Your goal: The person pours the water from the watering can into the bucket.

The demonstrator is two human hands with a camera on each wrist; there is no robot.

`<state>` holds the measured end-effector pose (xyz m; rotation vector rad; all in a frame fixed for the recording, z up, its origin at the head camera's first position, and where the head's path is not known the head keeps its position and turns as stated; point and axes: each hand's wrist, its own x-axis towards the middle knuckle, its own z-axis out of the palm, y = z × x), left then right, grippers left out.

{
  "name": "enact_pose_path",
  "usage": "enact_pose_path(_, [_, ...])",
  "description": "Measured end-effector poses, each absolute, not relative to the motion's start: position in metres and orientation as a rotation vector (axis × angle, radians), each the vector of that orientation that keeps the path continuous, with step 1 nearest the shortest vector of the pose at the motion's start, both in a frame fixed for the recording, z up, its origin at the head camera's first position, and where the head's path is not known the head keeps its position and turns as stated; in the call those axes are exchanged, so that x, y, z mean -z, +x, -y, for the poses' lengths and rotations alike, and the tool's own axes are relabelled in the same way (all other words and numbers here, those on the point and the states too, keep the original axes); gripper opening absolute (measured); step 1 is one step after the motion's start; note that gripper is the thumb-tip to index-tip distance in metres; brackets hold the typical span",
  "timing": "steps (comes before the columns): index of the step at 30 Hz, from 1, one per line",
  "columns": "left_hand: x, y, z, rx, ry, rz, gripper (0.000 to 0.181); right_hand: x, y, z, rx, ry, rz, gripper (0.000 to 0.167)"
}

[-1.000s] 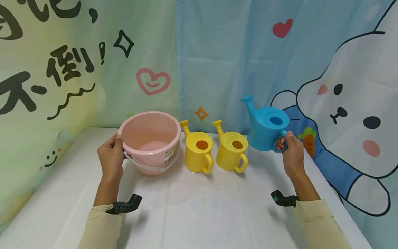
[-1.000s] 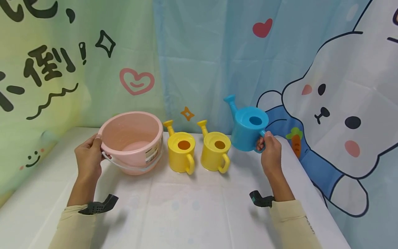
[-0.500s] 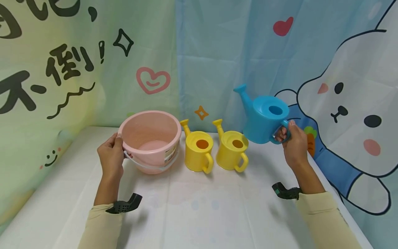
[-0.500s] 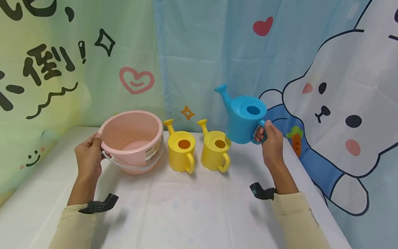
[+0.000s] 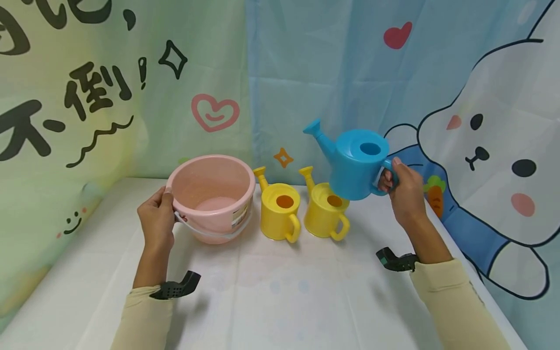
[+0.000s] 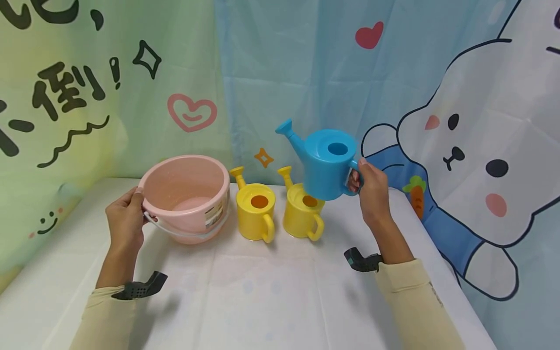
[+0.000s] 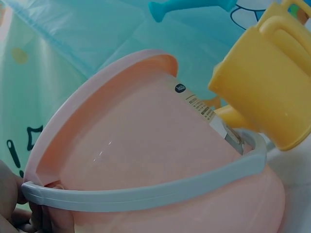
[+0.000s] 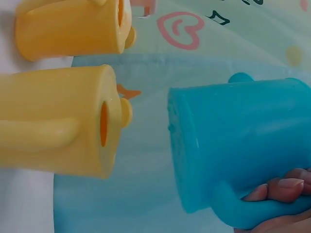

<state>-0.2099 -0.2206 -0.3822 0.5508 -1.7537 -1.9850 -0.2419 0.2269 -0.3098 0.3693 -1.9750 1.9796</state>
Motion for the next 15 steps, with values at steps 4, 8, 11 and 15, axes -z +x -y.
enact_pose_path(4, [0.381, -0.210, 0.221, 1.993, 0.548, 1.763, 0.045, 0.304, -0.243, -0.224, -2.004, 0.361, 2.045, 0.047])
enact_pose_path(8, [0.380, -0.209, 0.221, 1.994, 0.557, 1.770, 0.046, 0.300, -0.244, -0.221, -1.992, 0.374, 2.145, 0.049])
enact_pose_path(11, [0.380, -0.209, 0.222, 1.987, 0.550, 1.775, 0.045, 0.298, -0.244, -0.218, -1.984, 0.378, 2.228, 0.050])
enact_pose_path(15, [0.380, -0.209, 0.222, 1.981, 0.551, 1.778, 0.044, 0.297, -0.245, -0.213, -1.959, 0.411, 2.336, 0.050])
